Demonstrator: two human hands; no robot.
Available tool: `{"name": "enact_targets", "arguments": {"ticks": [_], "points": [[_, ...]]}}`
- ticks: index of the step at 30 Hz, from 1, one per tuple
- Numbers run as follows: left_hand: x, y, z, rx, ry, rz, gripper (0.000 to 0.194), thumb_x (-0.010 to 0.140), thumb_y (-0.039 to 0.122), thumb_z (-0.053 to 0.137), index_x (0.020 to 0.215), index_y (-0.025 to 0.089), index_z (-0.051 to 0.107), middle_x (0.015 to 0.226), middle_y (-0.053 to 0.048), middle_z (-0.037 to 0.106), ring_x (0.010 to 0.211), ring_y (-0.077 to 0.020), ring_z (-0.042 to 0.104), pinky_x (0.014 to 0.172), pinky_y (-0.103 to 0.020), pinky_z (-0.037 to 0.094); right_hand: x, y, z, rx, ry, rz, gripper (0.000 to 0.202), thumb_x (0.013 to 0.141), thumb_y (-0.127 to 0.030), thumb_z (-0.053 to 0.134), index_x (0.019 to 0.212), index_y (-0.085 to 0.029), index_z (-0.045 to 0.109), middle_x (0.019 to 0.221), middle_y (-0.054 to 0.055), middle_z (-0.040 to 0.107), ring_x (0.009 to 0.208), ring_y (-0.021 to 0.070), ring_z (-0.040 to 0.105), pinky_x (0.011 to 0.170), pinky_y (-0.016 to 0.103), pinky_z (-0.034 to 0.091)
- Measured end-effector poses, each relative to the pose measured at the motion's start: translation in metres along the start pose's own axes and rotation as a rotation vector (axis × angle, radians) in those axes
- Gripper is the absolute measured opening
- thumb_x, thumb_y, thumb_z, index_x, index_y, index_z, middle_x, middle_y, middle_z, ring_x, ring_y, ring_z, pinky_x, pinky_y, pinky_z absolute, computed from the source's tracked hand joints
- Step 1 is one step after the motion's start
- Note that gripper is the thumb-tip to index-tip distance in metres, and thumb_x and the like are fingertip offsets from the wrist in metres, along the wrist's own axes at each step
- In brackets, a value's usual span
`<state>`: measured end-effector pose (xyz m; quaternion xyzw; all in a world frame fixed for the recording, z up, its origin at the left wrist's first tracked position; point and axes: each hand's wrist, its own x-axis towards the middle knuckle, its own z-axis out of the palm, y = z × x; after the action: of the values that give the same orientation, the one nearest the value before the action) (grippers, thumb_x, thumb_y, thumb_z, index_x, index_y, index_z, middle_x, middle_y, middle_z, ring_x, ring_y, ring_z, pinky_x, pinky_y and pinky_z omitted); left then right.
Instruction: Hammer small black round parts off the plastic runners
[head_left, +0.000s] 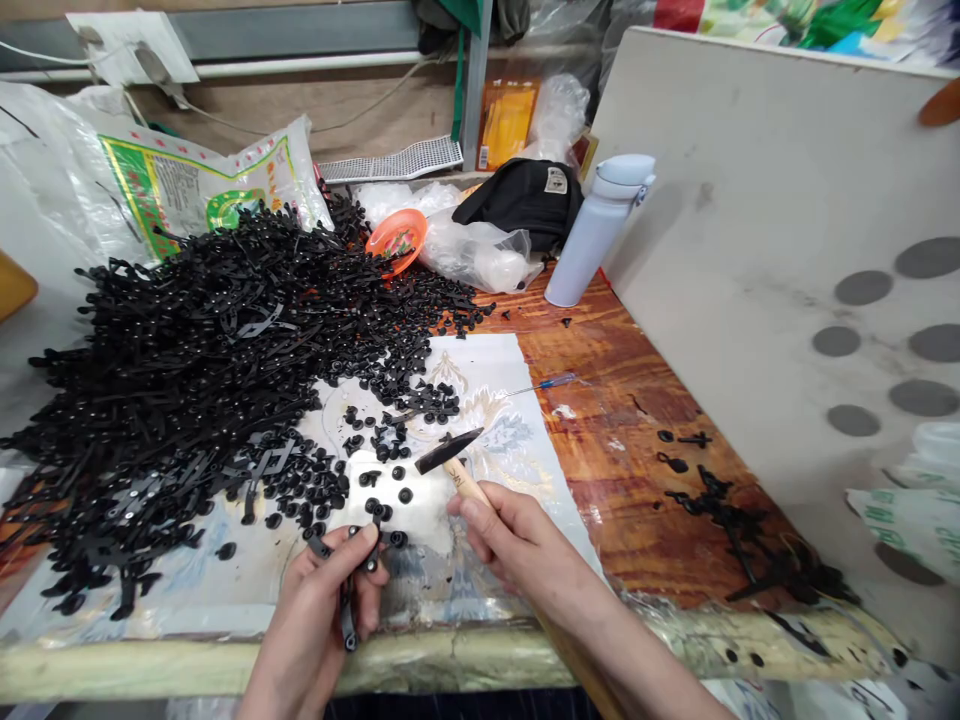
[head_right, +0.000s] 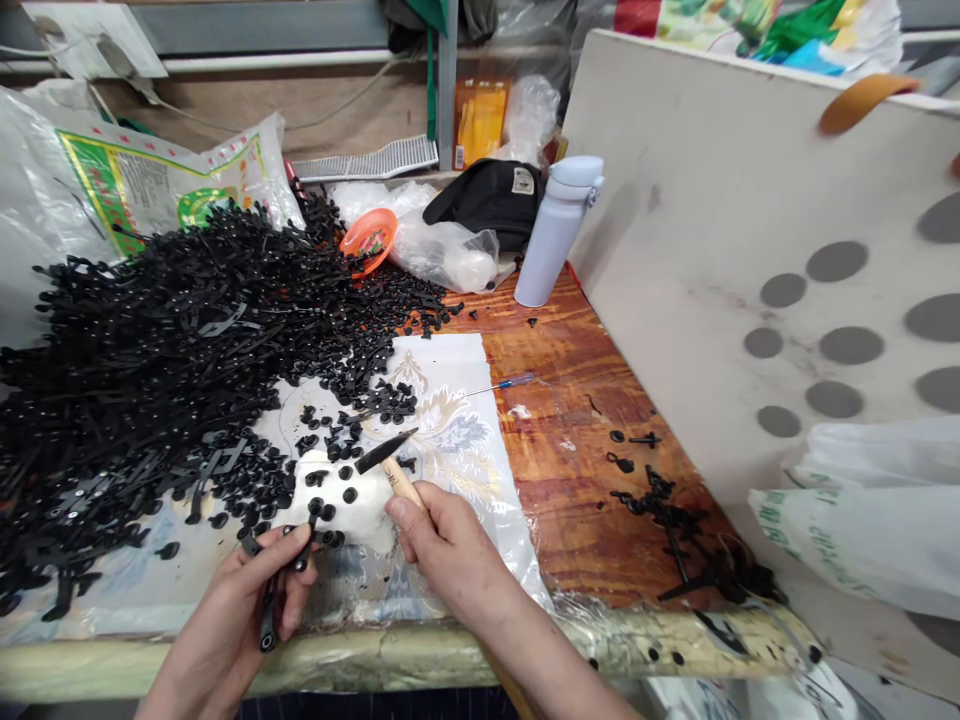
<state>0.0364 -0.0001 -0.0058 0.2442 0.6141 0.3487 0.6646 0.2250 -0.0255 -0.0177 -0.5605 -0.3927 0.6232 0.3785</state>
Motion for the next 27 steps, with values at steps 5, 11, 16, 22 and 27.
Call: {"name": "enact_targets", "arguments": {"ticks": [5,11,16,22,27], "points": [[0.001,0.0,-0.002,0.023,-0.001,-0.004,0.032,0.06,0.039,0.077,0.057,0.014,0.058,0.046,0.001,0.061,0.025,-0.0054,0.043,0.027,-0.015,0.029,-0.001,0.002,-0.001,-0.01,0.017,0.018,0.036,0.089,-0.051,0.046,0.084,-0.017,0.057,0.058,-0.007,0.041,0.041,0.0055,0.029,0.04,0.02,0.024],[-0.001,-0.001,-0.001,0.044,0.013,0.016,0.033,0.06,0.041,0.076,0.056,0.014,0.058,0.043,0.001,0.06,0.026,-0.0055,0.043,0.028,-0.015,0.028,-0.005,-0.006,0.001,-0.022,0.023,-0.002,0.038,0.091,-0.049,0.042,0.073,-0.018,0.054,0.058,-0.006,0.042,0.043,0.0061,0.03,0.041,0.02,0.024],[-0.001,-0.001,-0.002,0.025,0.002,0.029,0.034,0.062,0.04,0.076,0.055,0.013,0.057,0.041,0.002,0.058,0.026,-0.0046,0.042,0.029,-0.014,0.028,-0.007,-0.009,0.003,-0.054,0.022,-0.02,0.038,0.092,-0.047,0.042,0.069,-0.018,0.05,0.058,-0.005,0.042,0.046,0.0066,0.032,0.042,0.02,0.024],[-0.001,0.0,0.0,0.008,-0.003,0.013,0.034,0.06,0.039,0.078,0.054,0.013,0.057,0.044,0.002,0.06,0.026,-0.0049,0.043,0.028,-0.014,0.029,-0.008,-0.007,0.003,-0.059,0.009,-0.019,0.036,0.092,-0.046,0.041,0.073,-0.018,0.052,0.058,-0.006,0.04,0.046,0.007,0.032,0.043,0.02,0.024],[0.0,0.0,-0.001,0.019,-0.016,0.005,0.032,0.061,0.038,0.078,0.056,0.013,0.058,0.044,0.001,0.06,0.026,-0.0055,0.044,0.027,-0.014,0.03,-0.008,-0.006,0.004,-0.064,0.001,-0.034,0.035,0.093,-0.046,0.04,0.076,-0.018,0.052,0.058,-0.005,0.041,0.048,0.0075,0.034,0.043,0.02,0.025]]}}
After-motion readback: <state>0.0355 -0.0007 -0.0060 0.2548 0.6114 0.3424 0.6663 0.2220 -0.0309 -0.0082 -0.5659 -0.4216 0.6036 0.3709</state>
